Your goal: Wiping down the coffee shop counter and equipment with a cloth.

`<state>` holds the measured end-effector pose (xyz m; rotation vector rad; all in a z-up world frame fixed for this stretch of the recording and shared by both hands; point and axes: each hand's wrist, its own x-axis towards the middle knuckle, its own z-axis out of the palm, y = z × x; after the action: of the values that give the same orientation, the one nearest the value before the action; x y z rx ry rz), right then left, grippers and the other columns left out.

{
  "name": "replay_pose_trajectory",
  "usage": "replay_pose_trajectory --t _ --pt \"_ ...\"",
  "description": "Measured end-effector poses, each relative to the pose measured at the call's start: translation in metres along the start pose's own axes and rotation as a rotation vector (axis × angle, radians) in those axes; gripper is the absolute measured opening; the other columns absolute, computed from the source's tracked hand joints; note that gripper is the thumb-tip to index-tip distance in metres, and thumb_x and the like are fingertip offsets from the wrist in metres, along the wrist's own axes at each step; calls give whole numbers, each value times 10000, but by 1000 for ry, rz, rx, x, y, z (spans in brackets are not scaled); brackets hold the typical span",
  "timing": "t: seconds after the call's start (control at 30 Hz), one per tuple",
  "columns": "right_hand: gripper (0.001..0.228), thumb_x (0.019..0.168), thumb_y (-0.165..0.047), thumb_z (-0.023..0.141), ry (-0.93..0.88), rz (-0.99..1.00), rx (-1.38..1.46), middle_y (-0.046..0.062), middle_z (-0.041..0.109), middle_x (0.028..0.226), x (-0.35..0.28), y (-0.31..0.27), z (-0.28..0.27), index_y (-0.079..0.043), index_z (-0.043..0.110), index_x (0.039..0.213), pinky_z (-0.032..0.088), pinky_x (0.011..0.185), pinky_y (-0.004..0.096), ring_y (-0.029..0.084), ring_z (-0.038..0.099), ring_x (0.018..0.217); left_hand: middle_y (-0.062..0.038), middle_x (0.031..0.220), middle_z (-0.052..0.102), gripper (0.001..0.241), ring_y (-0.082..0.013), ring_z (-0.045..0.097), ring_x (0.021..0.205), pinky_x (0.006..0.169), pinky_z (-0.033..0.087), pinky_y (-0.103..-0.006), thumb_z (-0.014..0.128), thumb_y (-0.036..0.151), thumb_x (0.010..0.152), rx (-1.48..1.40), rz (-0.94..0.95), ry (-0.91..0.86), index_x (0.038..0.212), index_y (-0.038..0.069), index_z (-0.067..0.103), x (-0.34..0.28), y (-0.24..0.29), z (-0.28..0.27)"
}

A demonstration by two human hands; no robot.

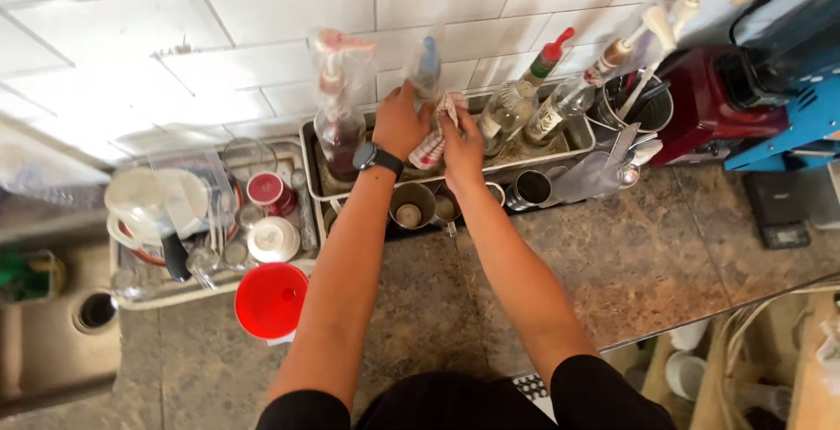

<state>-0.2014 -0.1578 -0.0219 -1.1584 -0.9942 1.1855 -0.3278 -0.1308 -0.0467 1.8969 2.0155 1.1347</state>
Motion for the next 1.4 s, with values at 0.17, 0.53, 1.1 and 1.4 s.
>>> replay_pose_trajectory --t 0.17,0.53,1.1,1.4 --pt "584 1009 -424 621 -143 28 -108 270 323 1496 9 -19 12 -86 479 1464 214 1177 564 400 246 1408 -322 1118 646 520 -519 713 952 654 640 -574 678 297 986 37 13 11 1318 -85 558 -3 10 3" --pt "746 778 -735 783 -397 496 -251 159 658 1165 155 39 7 -150 704 1234 583 704 431 278 671 891 -308 1188 602 451 -472 683 1071 752 622 -542 629 268 1026 43 14 -25 1300 -80 545 -3 24 -15" --pt "799 1056 -551 488 -355 349 -193 347 105 1619 14 -70 0 35 262 1550 214 1098 782 596 88 1489 -196 1155 564 339 -509 682 971 704 612 -537 736 316 939 72 0 -12 1087 39 609 -2 10 -3" --pt "455 855 -356 704 -22 745 584 299 603 1046 11 20 -2 1 546 1089 533 967 641 529 643 1100 -172 1027 587 298 -437 725 843 569 608 -483 747 271 950 22 41 4 1026 9 627 -1 26 -27"
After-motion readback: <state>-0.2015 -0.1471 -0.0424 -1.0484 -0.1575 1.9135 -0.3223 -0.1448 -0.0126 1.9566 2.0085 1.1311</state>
